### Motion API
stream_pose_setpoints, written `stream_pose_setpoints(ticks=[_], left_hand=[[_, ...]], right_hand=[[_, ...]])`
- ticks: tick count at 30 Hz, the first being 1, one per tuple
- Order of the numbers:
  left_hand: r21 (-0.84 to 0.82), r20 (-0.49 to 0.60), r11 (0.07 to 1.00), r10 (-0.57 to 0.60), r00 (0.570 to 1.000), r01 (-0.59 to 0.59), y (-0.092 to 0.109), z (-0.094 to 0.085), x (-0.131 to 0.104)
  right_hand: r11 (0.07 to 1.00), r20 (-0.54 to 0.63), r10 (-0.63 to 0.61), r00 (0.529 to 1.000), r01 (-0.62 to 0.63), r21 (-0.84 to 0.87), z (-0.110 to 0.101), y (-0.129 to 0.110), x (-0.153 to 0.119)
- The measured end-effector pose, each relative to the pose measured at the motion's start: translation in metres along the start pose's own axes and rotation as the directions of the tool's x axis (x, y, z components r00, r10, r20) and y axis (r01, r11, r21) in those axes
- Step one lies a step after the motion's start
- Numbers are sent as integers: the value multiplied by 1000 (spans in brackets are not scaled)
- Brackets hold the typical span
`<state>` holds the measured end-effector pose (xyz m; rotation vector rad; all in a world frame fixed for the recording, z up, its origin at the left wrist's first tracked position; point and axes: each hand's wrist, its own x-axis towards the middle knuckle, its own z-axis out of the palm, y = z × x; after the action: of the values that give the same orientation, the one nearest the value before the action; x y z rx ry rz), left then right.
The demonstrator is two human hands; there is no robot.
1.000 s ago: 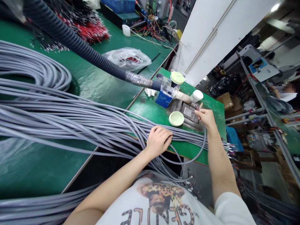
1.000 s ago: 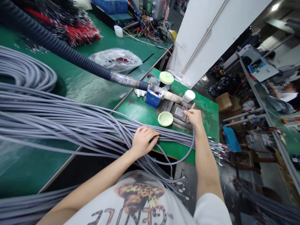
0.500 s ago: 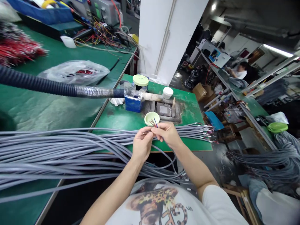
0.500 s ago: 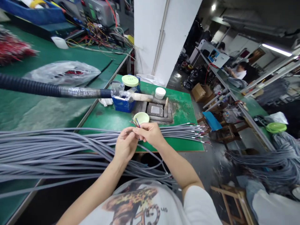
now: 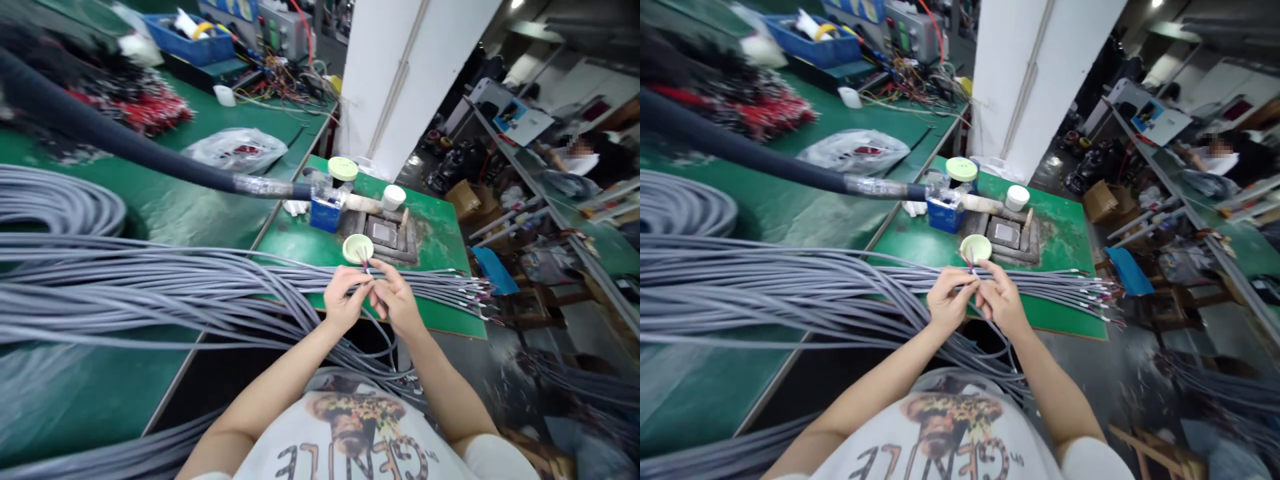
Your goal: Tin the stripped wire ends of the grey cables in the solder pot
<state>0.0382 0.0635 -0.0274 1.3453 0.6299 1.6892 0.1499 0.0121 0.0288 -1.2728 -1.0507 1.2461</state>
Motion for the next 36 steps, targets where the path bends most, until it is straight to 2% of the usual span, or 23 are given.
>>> stream_pose_setpoints(ticks=[2, 3, 5, 7, 8, 9, 11, 13, 15, 18, 21, 23, 27, 29, 31, 33, 34, 36], left_hand=[[-109, -35, 975, -197, 980, 192, -1, 4, -3], [-186, -22, 933, -317, 948, 308, -2, 4, -4], [-307, 108, 794, -520, 848, 526, -3, 4, -7], [-338, 285, 651, -618, 733, 680, -5, 1, -10], [-336, 342, 603, -637, 690, 723, -6, -1, -11], [-337, 368, 579, -645, 670, 742, -7, -4, -12], [-339, 366, 596, -629, 686, 727, -6, -9, -13], [-304, 371, 653, -589, 718, 693, -3, -13, -12], [-247, 414, 691, -558, 719, 679, 1, -15, -12], [-192, 463, 701, -553, 693, 687, 6, -14, -14], [-168, 444, 724, -550, 707, 669, 7, -12, -19], [-156, 424, 737, -551, 719, 657, 7, -13, -22], [-134, 386, 704, -611, 691, 697, 11, -19, -24], [-135, 351, 677, -651, 674, 724, 14, -22, -25], [-143, 330, 656, -674, 661, 741, 15, -24, -26], [-151, 313, 641, -691, 651, 753, 15, -26, -27], [-154, 304, 636, -698, 649, 756, 14, -27, -28], [-156, 294, 635, -701, 650, 756, 12, -28, -30]], right_hand=[[1000, -34, 17, 999, -16, 8, 0, 3, -1], [1000, -45, 22, 999, -22, 2, 0, 4, -2], [999, -51, 28, 998, -30, -26, 0, 6, -4], [995, -15, 35, 999, -36, -94, -1, 7, -5], [988, 16, 35, 999, -32, -154, -3, 7, -6], [973, 39, 22, 999, -12, -232, -5, 6, -6], [904, 43, -69, 997, 81, -419, -11, 0, -5], [777, 41, -218, 975, 199, -597, -15, -9, -1], [633, 98, -326, 940, 293, -717, -15, -20, 5], [452, 206, -369, 906, 369, -812, -8, -33, 15], [330, 268, -390, 881, 406, -852, 2, -39, 21], [348, 277, -380, 882, 414, -841, 6, -40, 24], [614, 145, -287, 947, 298, -731, 4, -37, 29], [698, 41, -299, 954, 248, -672, -1, -35, 32], [726, -78, -366, 927, 232, -648, -6, -35, 33], [726, -136, -398, 907, 221, -651, -10, -37, 30], [716, -116, -385, 916, 217, -663, -10, -37, 29], [663, 13, -319, 948, 233, -711, -7, -38, 25]])
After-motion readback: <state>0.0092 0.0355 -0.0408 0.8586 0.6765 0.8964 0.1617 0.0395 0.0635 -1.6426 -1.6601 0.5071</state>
